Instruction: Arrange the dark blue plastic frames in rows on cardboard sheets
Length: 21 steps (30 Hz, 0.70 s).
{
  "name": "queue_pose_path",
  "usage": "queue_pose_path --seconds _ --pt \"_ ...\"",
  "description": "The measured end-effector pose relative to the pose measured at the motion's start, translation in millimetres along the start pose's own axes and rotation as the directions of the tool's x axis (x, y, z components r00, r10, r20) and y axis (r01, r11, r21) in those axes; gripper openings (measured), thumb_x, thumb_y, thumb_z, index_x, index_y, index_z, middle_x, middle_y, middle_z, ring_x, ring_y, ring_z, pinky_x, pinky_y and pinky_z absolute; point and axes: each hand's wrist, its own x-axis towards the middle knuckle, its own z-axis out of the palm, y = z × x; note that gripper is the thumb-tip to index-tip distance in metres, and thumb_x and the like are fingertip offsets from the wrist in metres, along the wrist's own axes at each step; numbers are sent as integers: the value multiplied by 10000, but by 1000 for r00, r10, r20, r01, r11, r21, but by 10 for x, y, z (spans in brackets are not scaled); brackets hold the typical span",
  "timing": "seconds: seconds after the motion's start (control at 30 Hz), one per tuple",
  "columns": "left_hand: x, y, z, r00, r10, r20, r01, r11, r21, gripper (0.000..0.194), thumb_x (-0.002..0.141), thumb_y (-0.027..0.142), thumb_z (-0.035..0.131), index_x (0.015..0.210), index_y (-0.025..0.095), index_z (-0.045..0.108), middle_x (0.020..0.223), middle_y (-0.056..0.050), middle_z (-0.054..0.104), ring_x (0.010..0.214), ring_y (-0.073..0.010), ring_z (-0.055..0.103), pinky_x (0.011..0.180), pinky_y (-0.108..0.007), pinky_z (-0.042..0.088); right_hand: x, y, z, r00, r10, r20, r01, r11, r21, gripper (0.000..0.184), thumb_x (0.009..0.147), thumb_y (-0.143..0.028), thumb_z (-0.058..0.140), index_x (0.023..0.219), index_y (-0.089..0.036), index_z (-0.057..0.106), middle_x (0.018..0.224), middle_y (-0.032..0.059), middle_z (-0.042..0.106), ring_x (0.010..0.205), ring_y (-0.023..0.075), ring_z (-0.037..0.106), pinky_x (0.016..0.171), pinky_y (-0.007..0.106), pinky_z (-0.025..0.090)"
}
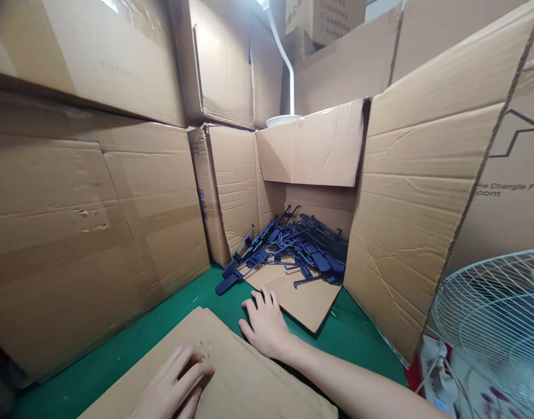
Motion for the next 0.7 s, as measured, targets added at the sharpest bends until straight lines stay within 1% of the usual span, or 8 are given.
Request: queue_pose_path --seconds 0.07,0.17,0.27,0.37,0.47,0.57,0.63,0.7 --pt "-2 1 -10 1000 5 17 -5 1000 -9 208 897 204 342 923 228 547 861 -77 516 759 -203 522 640 -304 474 -1 -2 -5 1000 3 7 -3 1000 -4 357 893 -430 398 1152 -232 545 1320 92 453 1310 293 250 1079 465 158" --pt "8 21 -68 997 26 74 -27 1000 9 210 892 173 342 947 220 539 876 -82 521 766 -197 523 648 -296 479 1 2 -12 1000 2 12 -2 1000 -18 365 897 -435 391 1160 -231 542 1324 95 449 1312 292 247 1076 466 162" --pt "25 63 -135 987 100 125 -116 984 133 216 861 149 383 987 204 549 894 -96 542 768 -207 518 647 -303 481 1 14 -11 1000 -7 13 7 999 -38 372 900 -436 387 1168 -230 542 1323 98 452 1310 291 247 1070 466 172" --pt "36 134 -172 974 157 165 -199 938 285 236 815 109 399 962 176 572 861 -105 559 741 -223 517 634 -332 474 -7 29 2 1000 -13 10 14 998 -59 365 901 -429 391 1166 -231 545 1310 98 463 1306 285 254 1067 463 177" --pt "29 229 -162 967 171 190 -235 888 396 236 782 63 391 883 150 586 825 -110 567 707 -226 515 621 -350 456 -15 42 22 1000 -17 -4 17 997 -78 357 899 -423 395 1157 -232 552 1294 96 475 1294 283 273 1062 458 188" --pt "-2 329 -119 959 219 180 -281 812 512 261 771 38 397 920 106 600 835 -129 584 708 -233 528 632 -369 442 -15 48 38 999 -30 -12 29 995 -93 354 897 -416 393 1145 -228 562 1275 92 489 1284 286 289 1053 452 208" --pt "-23 378 -93 943 285 171 -332 773 541 253 786 58 420 962 80 600 796 -119 578 687 -225 530 613 -360 429 -12 51 47 999 -37 -15 35 995 -98 347 894 -410 396 1134 -230 569 1261 87 500 1275 287 300 1044 452 221" --pt "-32 393 -82 923 348 162 -380 765 520 203 809 90 452 949 91 599 721 -78 552 627 -194 513 565 -332 402 -10 58 57 999 -41 -20 39 994 -106 340 892 -404 395 1120 -228 575 1243 85 511 1266 288 312 1034 455 233"
